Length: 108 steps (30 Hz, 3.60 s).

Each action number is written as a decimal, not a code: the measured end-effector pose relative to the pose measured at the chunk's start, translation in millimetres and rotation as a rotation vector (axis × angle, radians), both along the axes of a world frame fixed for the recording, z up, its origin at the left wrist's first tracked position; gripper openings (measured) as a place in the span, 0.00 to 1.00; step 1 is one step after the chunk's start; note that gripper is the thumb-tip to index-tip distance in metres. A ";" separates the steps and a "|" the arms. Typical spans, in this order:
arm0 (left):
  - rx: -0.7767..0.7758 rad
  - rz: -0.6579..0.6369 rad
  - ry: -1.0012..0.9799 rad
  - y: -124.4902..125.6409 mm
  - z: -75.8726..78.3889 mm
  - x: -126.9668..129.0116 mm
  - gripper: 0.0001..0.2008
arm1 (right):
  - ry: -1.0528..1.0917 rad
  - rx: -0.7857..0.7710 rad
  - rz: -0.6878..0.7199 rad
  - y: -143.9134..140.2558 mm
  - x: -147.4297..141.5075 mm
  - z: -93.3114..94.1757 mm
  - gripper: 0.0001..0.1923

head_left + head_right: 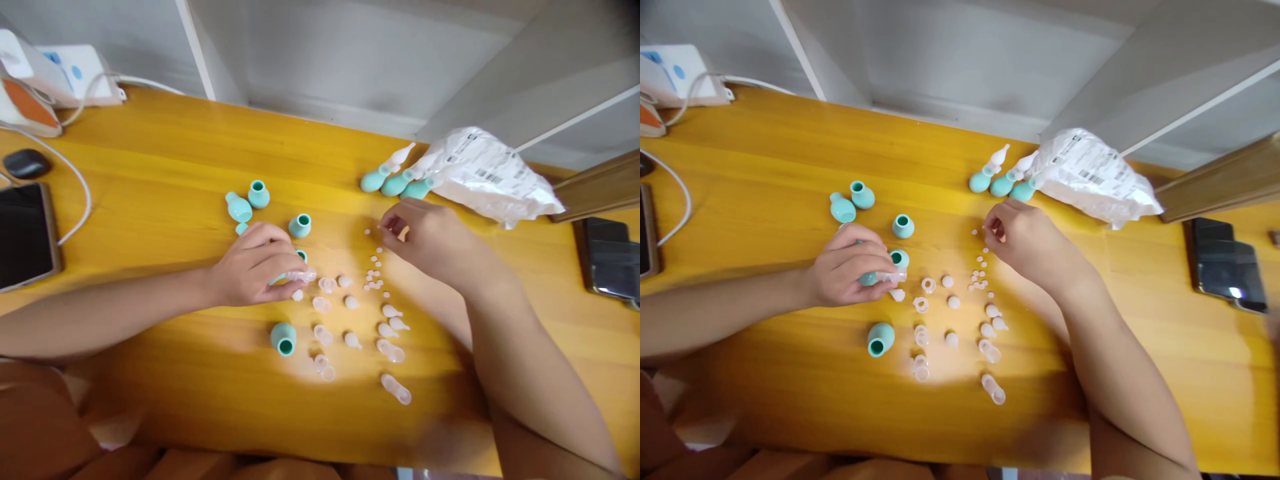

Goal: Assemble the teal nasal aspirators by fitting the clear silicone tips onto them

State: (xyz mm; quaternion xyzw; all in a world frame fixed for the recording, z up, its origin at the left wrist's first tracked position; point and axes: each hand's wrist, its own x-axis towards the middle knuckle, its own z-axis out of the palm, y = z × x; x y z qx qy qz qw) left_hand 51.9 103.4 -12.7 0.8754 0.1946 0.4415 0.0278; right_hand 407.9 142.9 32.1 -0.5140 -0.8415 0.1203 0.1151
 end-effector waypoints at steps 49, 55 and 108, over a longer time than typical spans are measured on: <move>-0.186 0.043 -0.036 -0.7 -1.2 -5.2 0.19 | 0.552 0.233 0.468 -70.3 -86.3 -1.0 0.21; -0.151 0.012 -0.070 -0.8 -0.3 -3.9 0.16 | 0.550 0.225 0.455 -69.9 -86.5 -3.5 0.23; -0.134 -0.006 -0.087 0.0 -4.6 -3.7 0.07 | 0.826 0.200 -0.350 -31.4 -5.1 0.5 0.10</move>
